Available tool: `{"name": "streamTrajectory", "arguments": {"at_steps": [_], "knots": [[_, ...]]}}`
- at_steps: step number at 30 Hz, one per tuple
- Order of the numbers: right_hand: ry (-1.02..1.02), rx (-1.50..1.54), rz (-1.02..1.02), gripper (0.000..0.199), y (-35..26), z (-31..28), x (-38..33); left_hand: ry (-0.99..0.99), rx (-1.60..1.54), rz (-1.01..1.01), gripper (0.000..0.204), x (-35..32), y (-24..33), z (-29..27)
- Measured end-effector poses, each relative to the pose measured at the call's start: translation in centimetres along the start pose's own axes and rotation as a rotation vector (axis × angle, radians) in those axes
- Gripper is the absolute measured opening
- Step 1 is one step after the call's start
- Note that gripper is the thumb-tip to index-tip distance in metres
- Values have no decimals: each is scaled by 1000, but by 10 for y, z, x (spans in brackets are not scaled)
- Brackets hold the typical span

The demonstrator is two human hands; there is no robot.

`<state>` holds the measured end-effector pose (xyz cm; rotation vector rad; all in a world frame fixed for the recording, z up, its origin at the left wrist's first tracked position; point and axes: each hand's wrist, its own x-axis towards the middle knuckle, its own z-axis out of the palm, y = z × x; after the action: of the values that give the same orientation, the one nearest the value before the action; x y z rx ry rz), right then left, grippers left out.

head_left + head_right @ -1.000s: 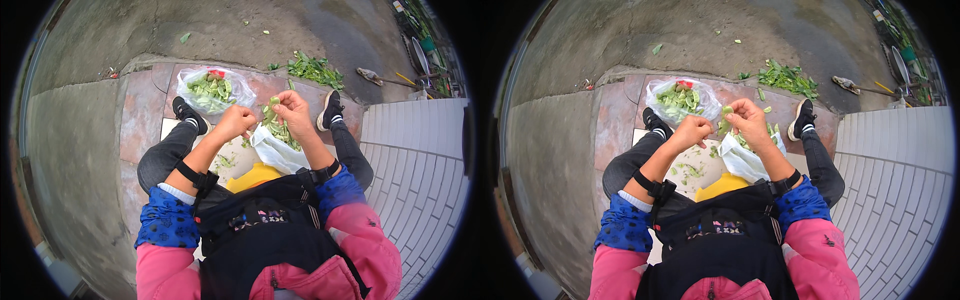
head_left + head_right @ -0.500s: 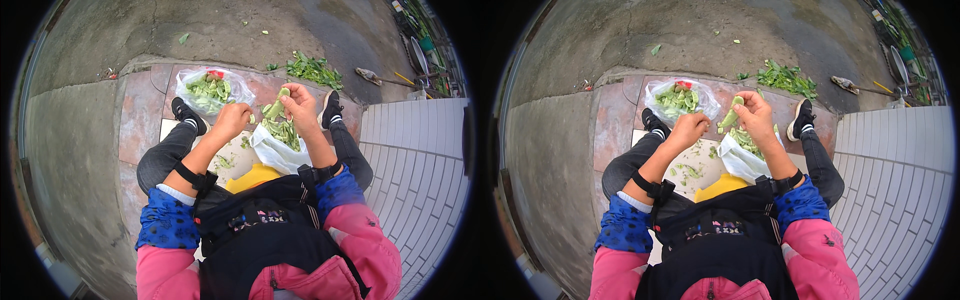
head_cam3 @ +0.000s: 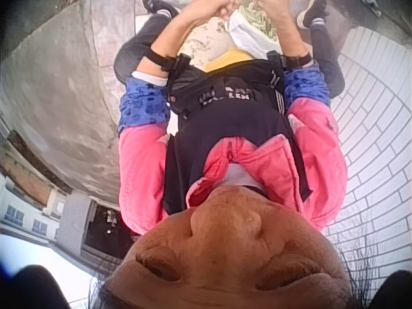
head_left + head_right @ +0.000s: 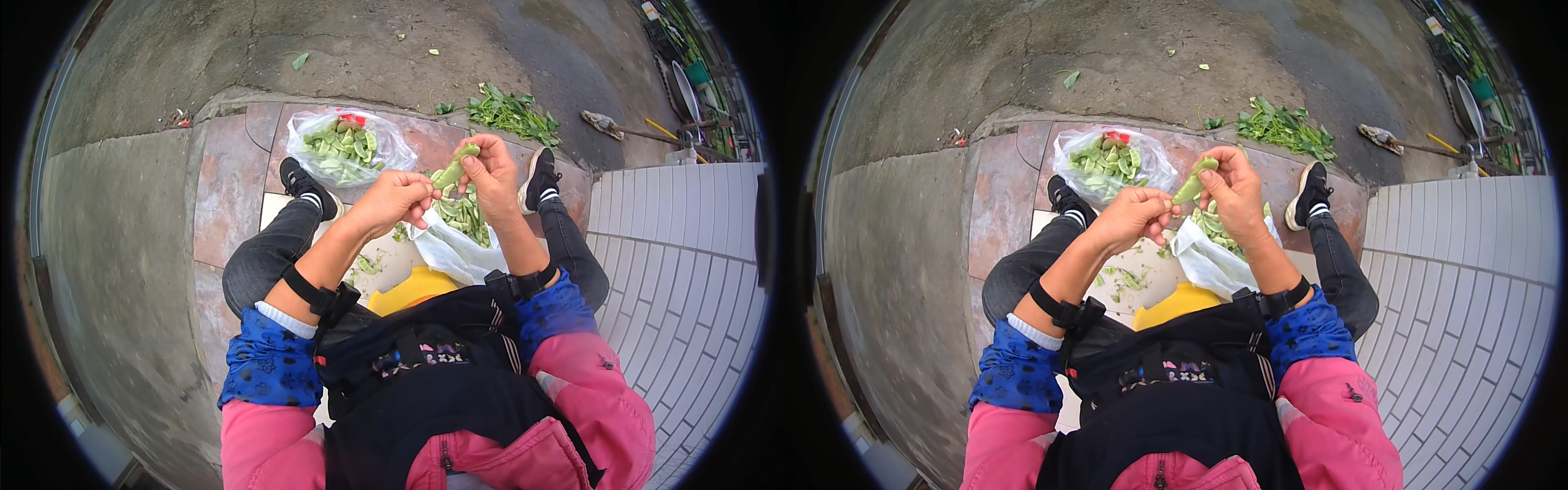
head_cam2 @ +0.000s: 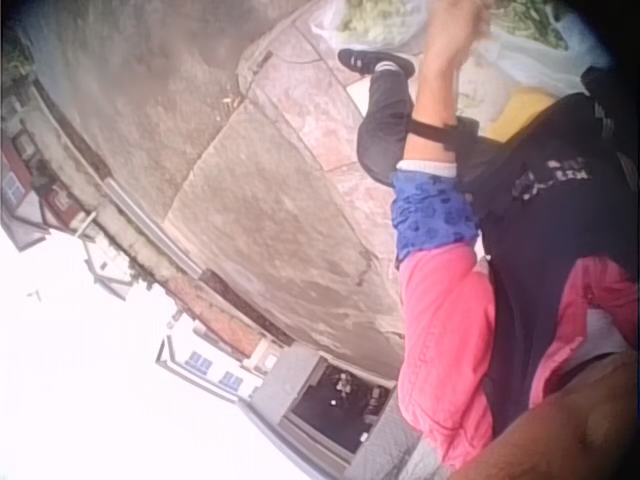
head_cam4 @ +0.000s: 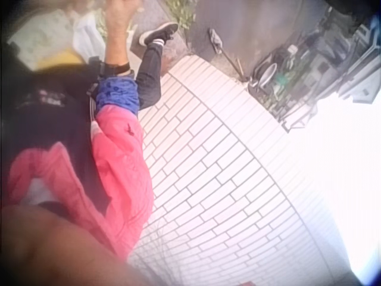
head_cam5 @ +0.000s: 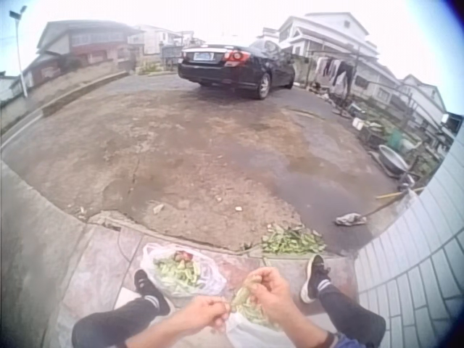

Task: The person sits on a low stool and shells green vegetables by hand, placing the shelled pieces into a plastic bag and discarding the husks onto the floor. The person repeatedly picks up pods, opens them, and transfers the contents into the bag.

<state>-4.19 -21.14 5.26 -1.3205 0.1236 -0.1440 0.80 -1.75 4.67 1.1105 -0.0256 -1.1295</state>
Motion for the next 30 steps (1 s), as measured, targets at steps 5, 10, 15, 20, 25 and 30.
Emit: {"name": "streamTrajectory", "arguments": {"at_steps": [5, 10, 15, 20, 25, 30], "knots": [[2, 22, 3, 27, 4, 7, -2, 110, -185, 10, 17, 5, 0, -8], [-182, -392, -108, 32, 3, 3, -5, 285, -261, 24, 13, 4, 3, -9], [-55, -163, -6, 18, 15, 15, -5, 273, -137, 58, 13, 9, -6, -19], [81, 429, 213, 21, 12, 5, 16, 116, 1430, -91, 24, 0, -40, -22], [-116, 54, 375, 17, 10, 1, 18, 325, 1619, 62, 36, -4, -40, -34], [-180, -147, 357, 13, 24, 16, 9, 189, 129, 291, 41, 10, -18, -34]]}}
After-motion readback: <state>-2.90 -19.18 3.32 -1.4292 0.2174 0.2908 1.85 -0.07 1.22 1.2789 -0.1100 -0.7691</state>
